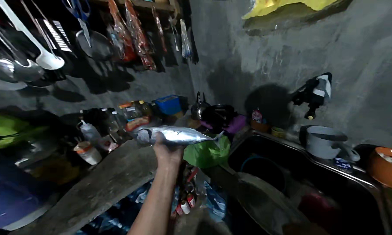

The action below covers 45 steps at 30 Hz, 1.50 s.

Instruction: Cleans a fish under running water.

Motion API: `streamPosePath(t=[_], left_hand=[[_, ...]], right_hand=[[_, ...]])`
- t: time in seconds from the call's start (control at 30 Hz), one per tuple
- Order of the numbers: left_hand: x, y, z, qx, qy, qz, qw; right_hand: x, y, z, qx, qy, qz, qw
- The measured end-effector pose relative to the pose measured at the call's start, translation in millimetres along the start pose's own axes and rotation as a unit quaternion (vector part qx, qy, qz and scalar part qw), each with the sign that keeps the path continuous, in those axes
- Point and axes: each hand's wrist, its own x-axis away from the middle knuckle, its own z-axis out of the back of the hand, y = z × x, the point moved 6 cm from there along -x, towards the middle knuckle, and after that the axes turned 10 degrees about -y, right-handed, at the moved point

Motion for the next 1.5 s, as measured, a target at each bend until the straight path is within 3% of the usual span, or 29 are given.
streamPosePath(t=[0.1, 0.2, 0.3, 0.37, 0.4, 0.43, 0.5, 0.53, 0.63, 0.7, 0.8, 0.87, 0.9, 1.03, 1.17, 1.2, 1.27, 1.33, 1.43, 1.5], left_hand=[[-24, 26, 23, 0.013, -0.002, -0.017, 1.0], [-43, 49, 39, 0.013, 0.01, -0.043, 0.999], [-70, 68, 50, -0.004, 0.028, -0.065, 0.997], [-93, 77, 56, -0.005, 0.033, -0.079, 0.996], [-104, 81, 58, -0.01, 0.034, -0.087, 0.996], [-116, 85, 60, -0.016, 0.029, -0.094, 0.995], [-138, 89, 66, -0.028, 0.036, -0.101, 0.994], [-149, 91, 70, -0.036, 0.047, -0.099, 0.993], [-178, 92, 90, -0.071, 0.075, -0.09, 0.99], [-193, 90, 105, -0.099, 0.095, -0.089, 0.986], [-216, 83, 126, -0.162, 0.127, -0.085, 0.975], [-236, 77, 136, -0.227, 0.124, -0.077, 0.963], [-247, 74, 140, -0.263, 0.117, -0.074, 0.955], [-296, 57, 152, -0.405, 0.063, -0.013, 0.912], [-345, 27, 162, -0.54, -0.003, 0.106, 0.835], [-354, 19, 166, -0.567, -0.017, 0.141, 0.811], [-368, 3, 178, -0.603, -0.05, 0.21, 0.768], [-381, -14, 196, -0.629, -0.076, 0.255, 0.73], [-388, -28, 221, -0.663, -0.099, 0.31, 0.675], [-392, -35, 239, -0.658, -0.11, 0.335, 0.665]], right_hand=[[-47, 0, 19, 0.044, 0.006, 0.017, 0.999], [-95, 1, 43, 0.085, -0.014, -0.025, 0.996], [-140, -2, 64, 0.104, 0.058, 0.044, 0.992], [-179, -5, 73, 0.059, 0.023, 0.064, 0.996], [-198, -5, 75, 0.037, 0.053, 0.086, 0.994], [-220, -5, 74, 0.053, 0.138, 0.142, 0.979], [-270, -10, 69, 0.123, 0.294, 0.267, 0.909], [-297, -17, 68, 0.125, 0.303, 0.303, 0.895], [-379, -42, 65, 0.074, 0.188, 0.319, 0.926], [-435, -55, 59, 0.037, 0.167, 0.32, 0.932], [-499, -78, 51, -0.005, 0.012, 0.297, 0.955], [-529, -87, 40, -0.01, 0.049, 0.287, 0.957], [-540, -93, 37, -0.007, 0.07, 0.272, 0.96], [-580, -109, 29, -0.035, 0.001, 0.198, 0.98], [-605, -109, 33, -0.299, -0.03, 0.111, 0.947], [-608, -113, 34, -0.304, -0.042, 0.099, 0.946], [-625, -128, 30, -0.146, -0.002, 0.126, 0.981], [-641, -138, 29, -0.066, 0.008, 0.151, 0.986], [-658, -144, 23, -0.134, -0.04, 0.11, 0.984], [-668, -142, 12, -0.232, -0.038, 0.076, 0.969]])
